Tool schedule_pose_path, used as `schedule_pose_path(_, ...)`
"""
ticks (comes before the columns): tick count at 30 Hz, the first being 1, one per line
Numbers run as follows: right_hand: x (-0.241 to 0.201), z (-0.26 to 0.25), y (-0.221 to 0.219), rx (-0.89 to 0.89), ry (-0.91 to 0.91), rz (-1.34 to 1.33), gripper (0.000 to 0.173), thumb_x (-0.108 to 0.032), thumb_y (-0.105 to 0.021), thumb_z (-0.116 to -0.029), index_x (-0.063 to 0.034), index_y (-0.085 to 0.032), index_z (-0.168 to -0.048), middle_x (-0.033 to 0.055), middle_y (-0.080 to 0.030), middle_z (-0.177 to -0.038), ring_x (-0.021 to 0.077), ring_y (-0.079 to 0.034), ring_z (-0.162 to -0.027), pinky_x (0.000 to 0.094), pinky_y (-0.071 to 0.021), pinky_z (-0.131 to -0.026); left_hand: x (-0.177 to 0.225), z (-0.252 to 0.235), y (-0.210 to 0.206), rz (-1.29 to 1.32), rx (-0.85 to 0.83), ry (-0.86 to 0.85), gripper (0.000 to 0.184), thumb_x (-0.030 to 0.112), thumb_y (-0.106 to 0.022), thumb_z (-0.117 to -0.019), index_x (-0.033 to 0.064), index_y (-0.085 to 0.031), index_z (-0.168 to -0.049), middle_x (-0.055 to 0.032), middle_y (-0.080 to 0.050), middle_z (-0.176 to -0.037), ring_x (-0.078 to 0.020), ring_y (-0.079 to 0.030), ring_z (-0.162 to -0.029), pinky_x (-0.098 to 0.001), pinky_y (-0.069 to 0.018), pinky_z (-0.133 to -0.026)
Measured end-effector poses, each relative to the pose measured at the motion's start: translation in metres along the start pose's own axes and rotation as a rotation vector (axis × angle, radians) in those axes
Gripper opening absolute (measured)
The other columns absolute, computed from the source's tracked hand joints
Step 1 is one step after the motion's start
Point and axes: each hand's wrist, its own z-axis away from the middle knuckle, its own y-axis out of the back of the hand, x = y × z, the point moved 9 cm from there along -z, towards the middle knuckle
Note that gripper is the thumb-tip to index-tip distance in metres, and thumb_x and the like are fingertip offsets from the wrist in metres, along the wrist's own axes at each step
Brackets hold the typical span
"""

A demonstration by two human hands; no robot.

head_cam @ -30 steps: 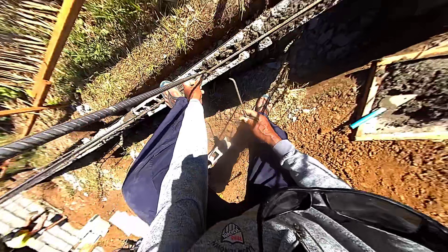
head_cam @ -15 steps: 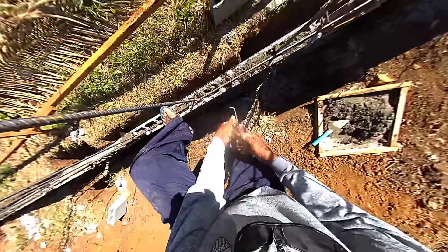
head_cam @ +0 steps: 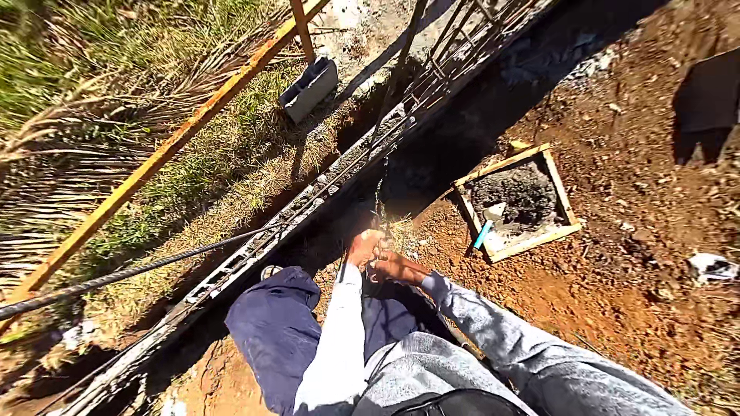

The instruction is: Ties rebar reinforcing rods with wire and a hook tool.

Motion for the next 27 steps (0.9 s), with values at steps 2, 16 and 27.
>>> schedule_pose_path(2,0.001,0.007,0.015,0.131,-0.002,0.123,0.036,-0.025,-0.053,-0.1040,-0.0001,-0.061,-0.128,0.0165,-0.071,-0.107,0.0245,-0.071,-0.094,0.0462,-0.0598,-0.088,0.005,-0.001,-0.015,-0.062,0.013,0.008,0.032,0.030,-0.058,-0.1044,0.0069,-0.067,-0.125,-0.0062,-0.072,-0.091,-0.0120,-0.062,-0.068,-0.0287,-0.0524,-0.062)
schedule_pose_path(16,0.002,0.053,0.002,0.241,0.039,-0.002,0.046,-0.042,-0.050,-0.1057,-0.0019,-0.065,-0.123,0.0158,-0.071,-0.105,0.0246,-0.071,-0.092,0.0469,-0.0591,-0.086,-0.010,0.034,-0.004,0.370,0.273,-0.030,0.037,0.016,-0.031,-0.1105,0.0011,-0.051,-0.138,-0.0111,-0.064,-0.095,-0.0152,-0.058,-0.065,-0.0295,-0.0507,-0.056)
schedule_pose_path(27,0.013,0.067,-0.027,0.250,0.009,-0.635,0.030,-0.031,-0.053,-0.1070,-0.0060,-0.061,-0.121,0.0034,-0.063,-0.082,0.0135,-0.060,-0.066,0.0326,-0.0550,-0.063,-0.003,0.060,-0.008,0.379,-0.062,-0.084,0.039,0.022,-0.042,-0.1100,0.0002,-0.056,-0.140,-0.0182,-0.072,-0.112,-0.0261,-0.071,-0.094,-0.0410,-0.0596,-0.081)
